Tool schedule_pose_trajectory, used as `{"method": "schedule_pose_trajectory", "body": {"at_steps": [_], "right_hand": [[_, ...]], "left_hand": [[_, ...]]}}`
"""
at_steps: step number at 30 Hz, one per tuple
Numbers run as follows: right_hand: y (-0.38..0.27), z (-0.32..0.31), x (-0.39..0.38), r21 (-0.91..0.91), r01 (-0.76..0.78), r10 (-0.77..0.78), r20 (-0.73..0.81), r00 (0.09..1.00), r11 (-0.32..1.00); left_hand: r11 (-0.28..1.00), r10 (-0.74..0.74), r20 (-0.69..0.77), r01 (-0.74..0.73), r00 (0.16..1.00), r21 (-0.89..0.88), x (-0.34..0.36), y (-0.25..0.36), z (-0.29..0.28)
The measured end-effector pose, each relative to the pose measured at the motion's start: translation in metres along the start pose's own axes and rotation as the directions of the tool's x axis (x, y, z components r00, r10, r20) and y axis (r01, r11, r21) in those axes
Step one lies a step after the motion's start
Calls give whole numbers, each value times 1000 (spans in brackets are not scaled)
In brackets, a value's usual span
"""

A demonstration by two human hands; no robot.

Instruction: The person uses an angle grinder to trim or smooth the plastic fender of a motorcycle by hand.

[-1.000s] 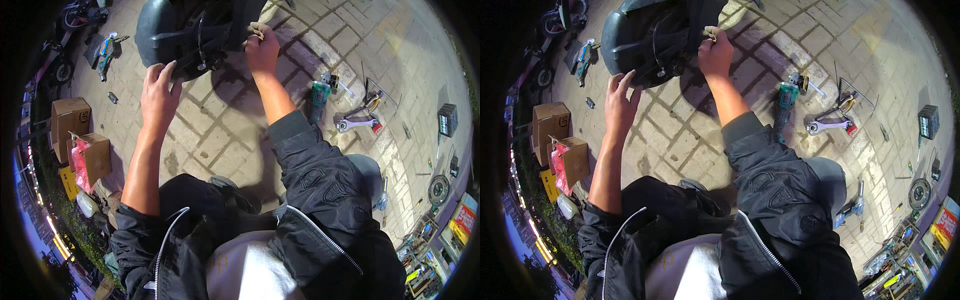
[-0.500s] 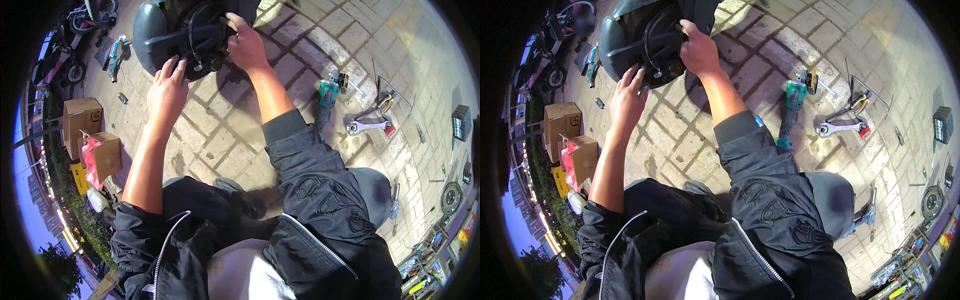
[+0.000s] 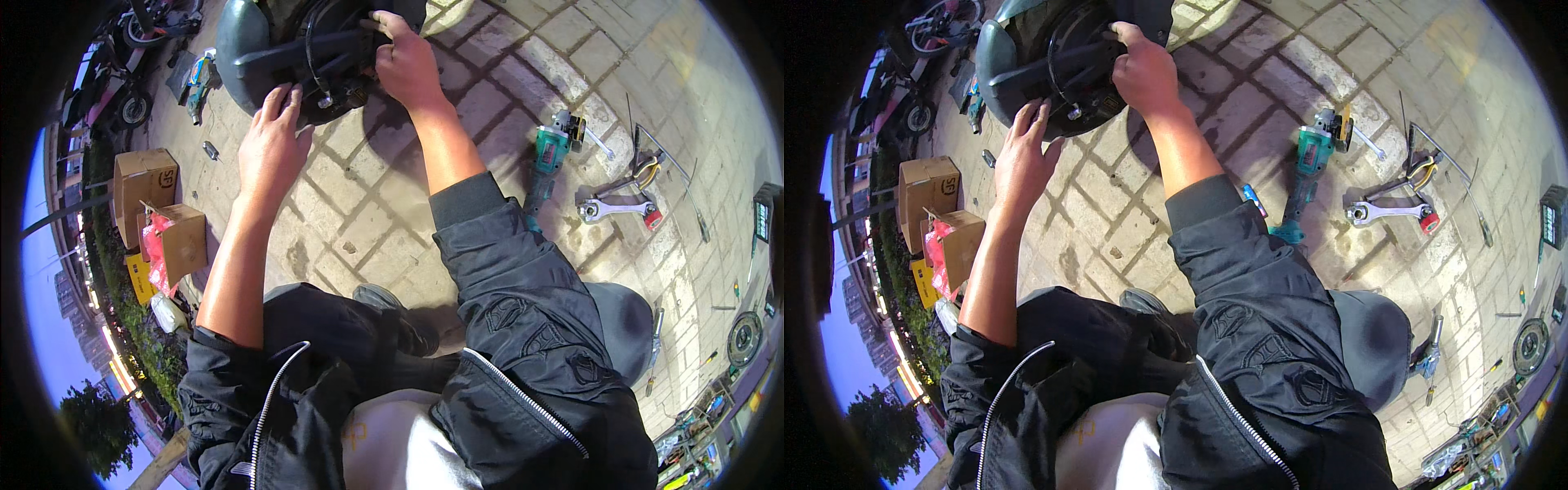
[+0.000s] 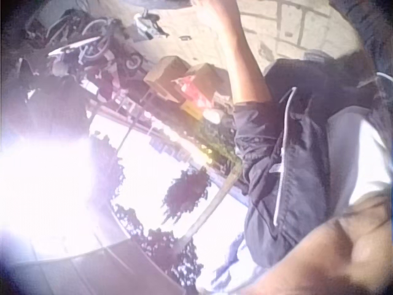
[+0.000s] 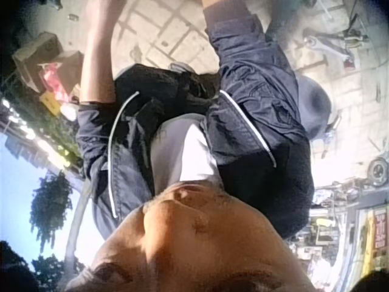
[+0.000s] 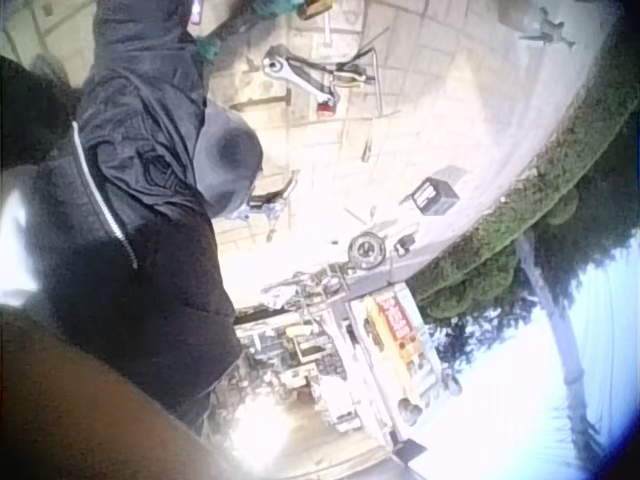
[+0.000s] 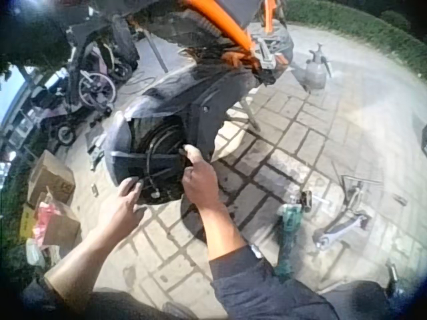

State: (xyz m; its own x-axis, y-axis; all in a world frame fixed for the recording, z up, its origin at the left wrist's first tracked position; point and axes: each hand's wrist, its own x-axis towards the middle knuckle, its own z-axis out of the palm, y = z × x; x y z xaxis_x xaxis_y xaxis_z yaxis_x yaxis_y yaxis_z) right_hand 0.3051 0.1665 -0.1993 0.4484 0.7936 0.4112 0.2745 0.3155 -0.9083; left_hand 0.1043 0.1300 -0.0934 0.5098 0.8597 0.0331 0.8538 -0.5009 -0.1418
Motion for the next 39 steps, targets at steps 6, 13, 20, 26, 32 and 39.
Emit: {"method": "schedule_pose_trajectory", "body": {"at_steps": [6, 13, 20, 26, 32, 39], "right_hand": [[2, 39, -3, -33, 151, -151, -3, 988, 988], [56, -1, -1, 118, 88, -108, 173, 979, 989], [32, -1, 0, 74, -51, 36, 188, 981, 996], [19, 7, 3, 181, -272, 231, 218, 948, 945], [12, 3, 0, 123, -207, 184, 176, 967, 971], [31, 3, 3, 97, -164, 143, 195, 970, 982]], "left_hand": [[993, -17, -53, 10, 998, -117, -15, -31, 8], [975, -56, -29, 48, 998, -217, -3, 24, 25], [973, -114, -107, 89, 988, -213, -17, 6, 21], [973, -122, -68, 106, 990, -207, -12, 1, 18], [974, -100, -84, 80, 991, -210, -17, 0, 19], [967, -92, -113, 62, 989, -247, -19, -2, 12]]}}
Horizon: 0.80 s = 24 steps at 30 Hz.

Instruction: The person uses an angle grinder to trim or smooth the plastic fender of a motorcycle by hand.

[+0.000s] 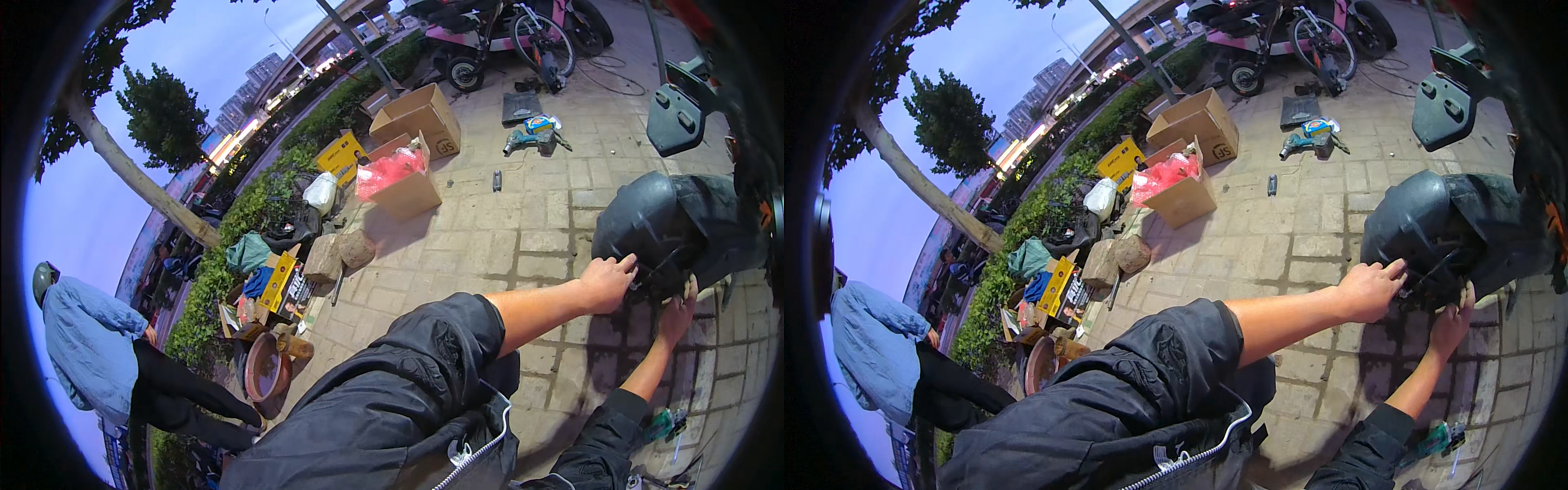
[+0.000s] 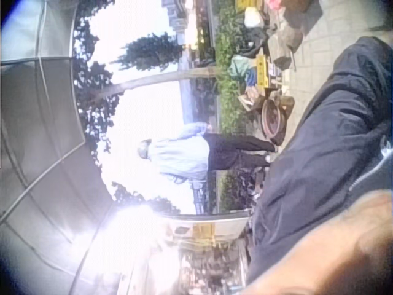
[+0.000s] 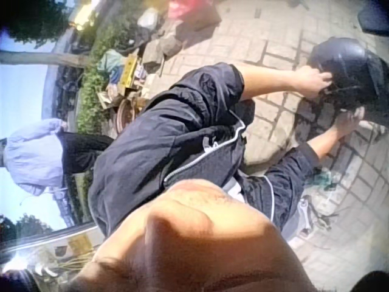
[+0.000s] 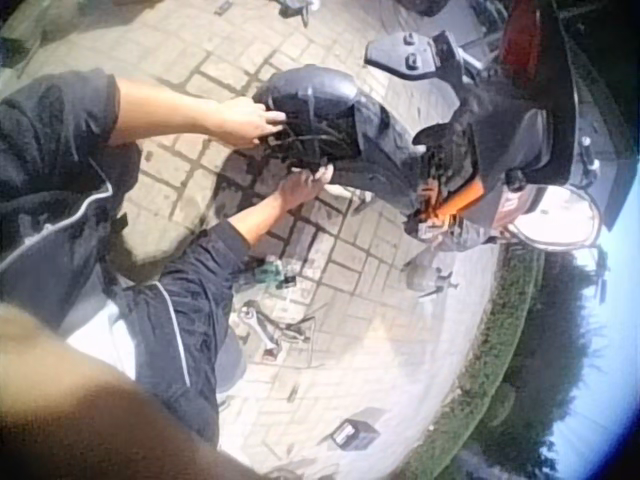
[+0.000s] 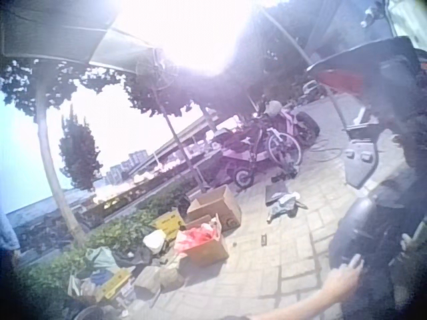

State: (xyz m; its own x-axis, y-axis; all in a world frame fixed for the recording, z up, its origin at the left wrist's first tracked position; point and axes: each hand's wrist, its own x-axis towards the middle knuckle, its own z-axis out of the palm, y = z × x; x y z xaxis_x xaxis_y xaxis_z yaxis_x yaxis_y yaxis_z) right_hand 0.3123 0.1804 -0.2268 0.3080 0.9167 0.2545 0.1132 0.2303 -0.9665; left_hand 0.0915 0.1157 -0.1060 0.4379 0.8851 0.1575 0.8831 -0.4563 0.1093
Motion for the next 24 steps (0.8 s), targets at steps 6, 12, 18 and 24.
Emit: {"method": "schedule_pose_trajectory", "body": {"at_steps": [6, 12, 18, 24], "right_hand": [[-9, 2, -5, 108, -65, 63, 17, 998, 992], [-5, 3, 0, 98, 36, -35, -14, 999, 995], [-14, -1, -4, 60, -23, 22, 14, 1000, 998], [-5, 5, -11, -167, 247, -252, -7, 968, 954]], "left_hand": [[1000, -12, 32, 11, 999, 7, 0, -1, 0], [1000, -7, 41, 7, 999, 13, 5, 1, 0], [1000, -24, 38, 23, 999, 21, 1, 3, 1], [999, -7, -2, 7, 1000, 42, -8, -1, 8]]}}
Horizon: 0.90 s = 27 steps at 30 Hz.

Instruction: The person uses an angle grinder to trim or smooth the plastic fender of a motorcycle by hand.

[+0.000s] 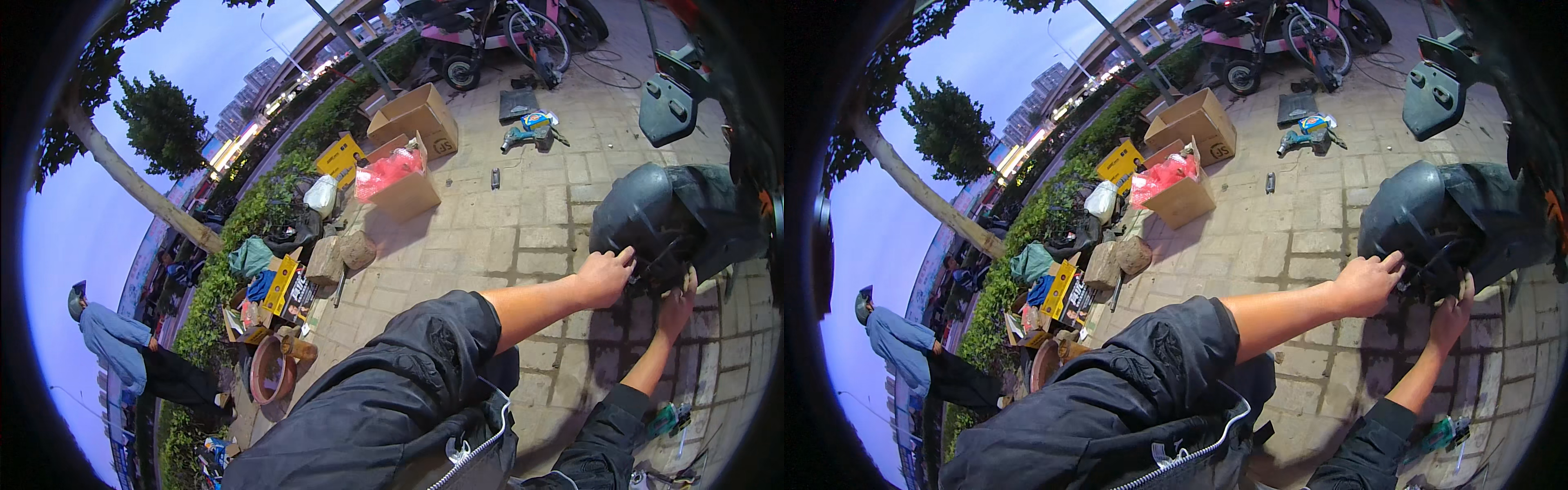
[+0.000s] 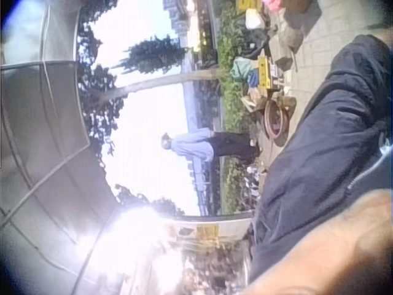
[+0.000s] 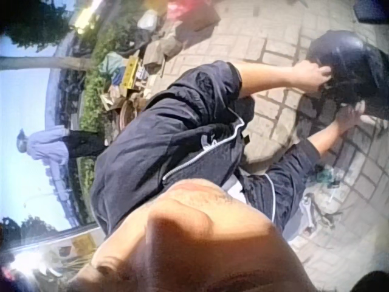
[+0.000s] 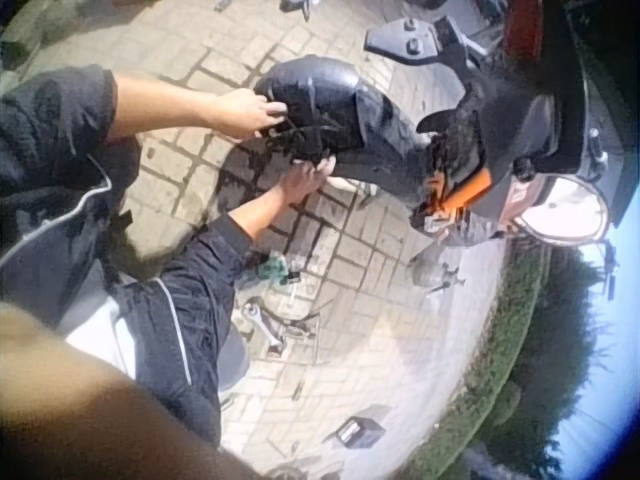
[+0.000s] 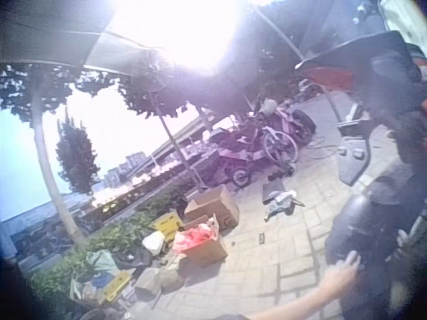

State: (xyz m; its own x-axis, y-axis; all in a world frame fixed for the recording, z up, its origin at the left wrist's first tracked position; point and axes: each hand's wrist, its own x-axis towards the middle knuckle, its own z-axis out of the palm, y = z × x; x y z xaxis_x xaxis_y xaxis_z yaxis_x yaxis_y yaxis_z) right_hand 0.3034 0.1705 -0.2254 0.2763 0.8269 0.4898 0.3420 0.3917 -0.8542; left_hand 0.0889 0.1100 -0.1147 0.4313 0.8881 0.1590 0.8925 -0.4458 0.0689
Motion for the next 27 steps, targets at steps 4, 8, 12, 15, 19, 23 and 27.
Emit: {"method": "schedule_pose_trajectory", "body": {"at_steps": [4, 8, 12, 15, 19, 23, 27], "right_hand": [[11, -2, 14, -189, 214, -218, -1, 976, 958], [-39, 2, -6, -149, 62, -76, -85, 993, 987], [-55, 7, -9, 30, -244, 246, -113, 963, 969], [-39, -15, -6, 62, -203, 209, -124, 970, 977], [-45, -14, -15, 201, -335, 353, -61, 933, 920], [-52, -2, -18, 145, -434, 436, 19, 900, 889], [-50, -5, -15, 132, -449, 451, 21, 892, 884]], "left_hand": [[985, 100, -30, -94, 995, 142, 25, -1, 1], [896, 387, -207, -313, 898, 316, 42, -25, 11], [987, 66, -116, -47, 991, 155, 30, -14, -12], [985, -1, -24, 5, 1000, 171, 48, 9, -8], [963, -105, 51, 89, 993, 253, 57, 12, -2], [953, -127, -15, 126, 992, 274, 56, -1, -9], [961, -168, 21, 159, 986, 226, 55, 1, -27]]}}
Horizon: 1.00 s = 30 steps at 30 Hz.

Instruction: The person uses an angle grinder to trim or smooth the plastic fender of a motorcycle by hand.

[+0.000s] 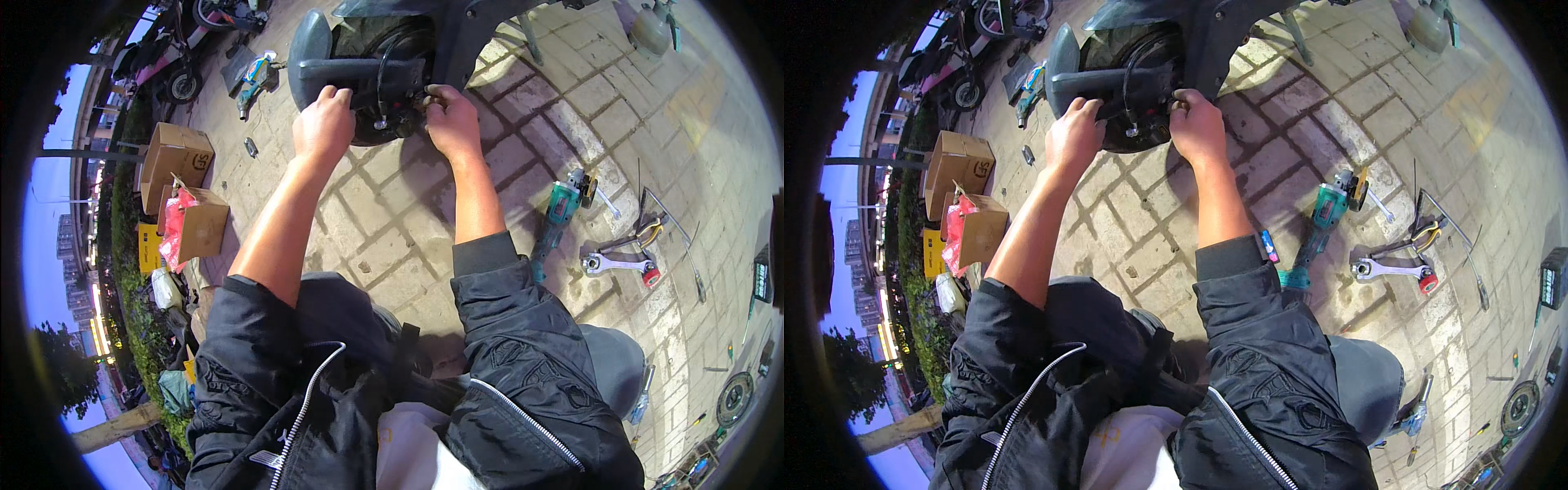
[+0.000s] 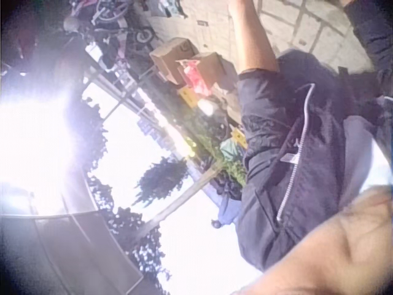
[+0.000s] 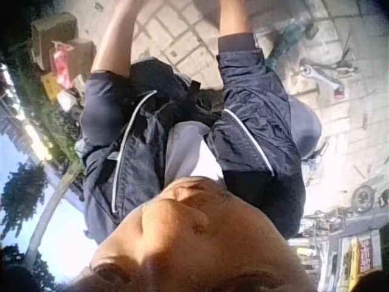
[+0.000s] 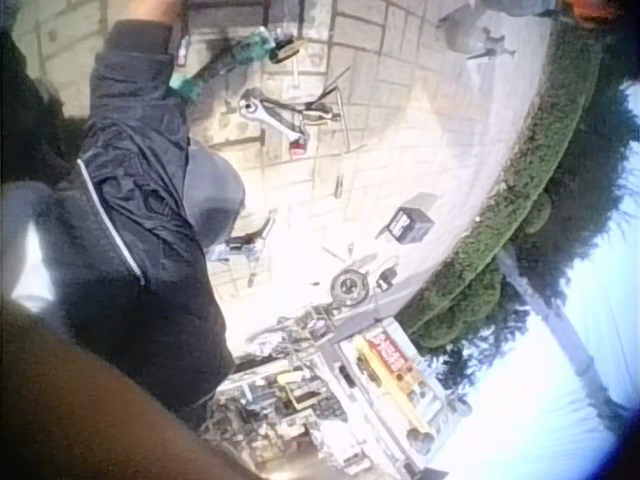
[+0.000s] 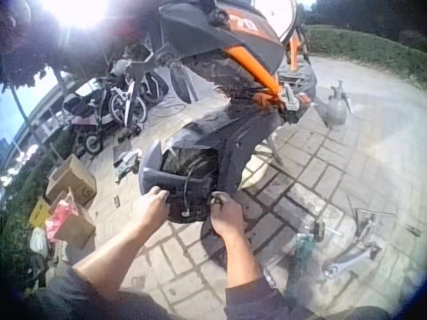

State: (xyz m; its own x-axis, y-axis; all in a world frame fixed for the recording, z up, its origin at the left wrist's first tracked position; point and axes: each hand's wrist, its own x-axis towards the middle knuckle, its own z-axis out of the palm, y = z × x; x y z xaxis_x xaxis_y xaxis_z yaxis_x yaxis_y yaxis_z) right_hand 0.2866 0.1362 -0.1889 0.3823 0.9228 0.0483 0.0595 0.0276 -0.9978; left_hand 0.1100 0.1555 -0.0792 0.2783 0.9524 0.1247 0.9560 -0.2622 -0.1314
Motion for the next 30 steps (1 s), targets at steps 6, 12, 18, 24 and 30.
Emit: {"method": "schedule_pose_trajectory", "body": {"at_steps": [6, 12, 18, 24, 30], "right_hand": [[-7, 2, 2, -25, 33, -33, 11, 999, 999], [-6, 3, -2, -89, 58, -56, 28, 998, 994], [3, 12, -10, -58, 4, -3, 18, 1000, 998], [-22, 18, -26, -68, -47, 36, -144, 989, 997], [-22, 32, -15, 346, -59, 58, 13, 998, 936]], "left_hand": [[998, 62, -15, -62, 998, -19, -2, -23, -5], [995, 87, -30, -89, 996, -48, -4, -23, -5], [991, 126, 17, -125, 992, -38, -13, -26, -10], [983, 165, 69, -158, 984, -96, -24, -31, -14], [973, 184, 55, -174, 981, -153, -30, -39, -17]]}}
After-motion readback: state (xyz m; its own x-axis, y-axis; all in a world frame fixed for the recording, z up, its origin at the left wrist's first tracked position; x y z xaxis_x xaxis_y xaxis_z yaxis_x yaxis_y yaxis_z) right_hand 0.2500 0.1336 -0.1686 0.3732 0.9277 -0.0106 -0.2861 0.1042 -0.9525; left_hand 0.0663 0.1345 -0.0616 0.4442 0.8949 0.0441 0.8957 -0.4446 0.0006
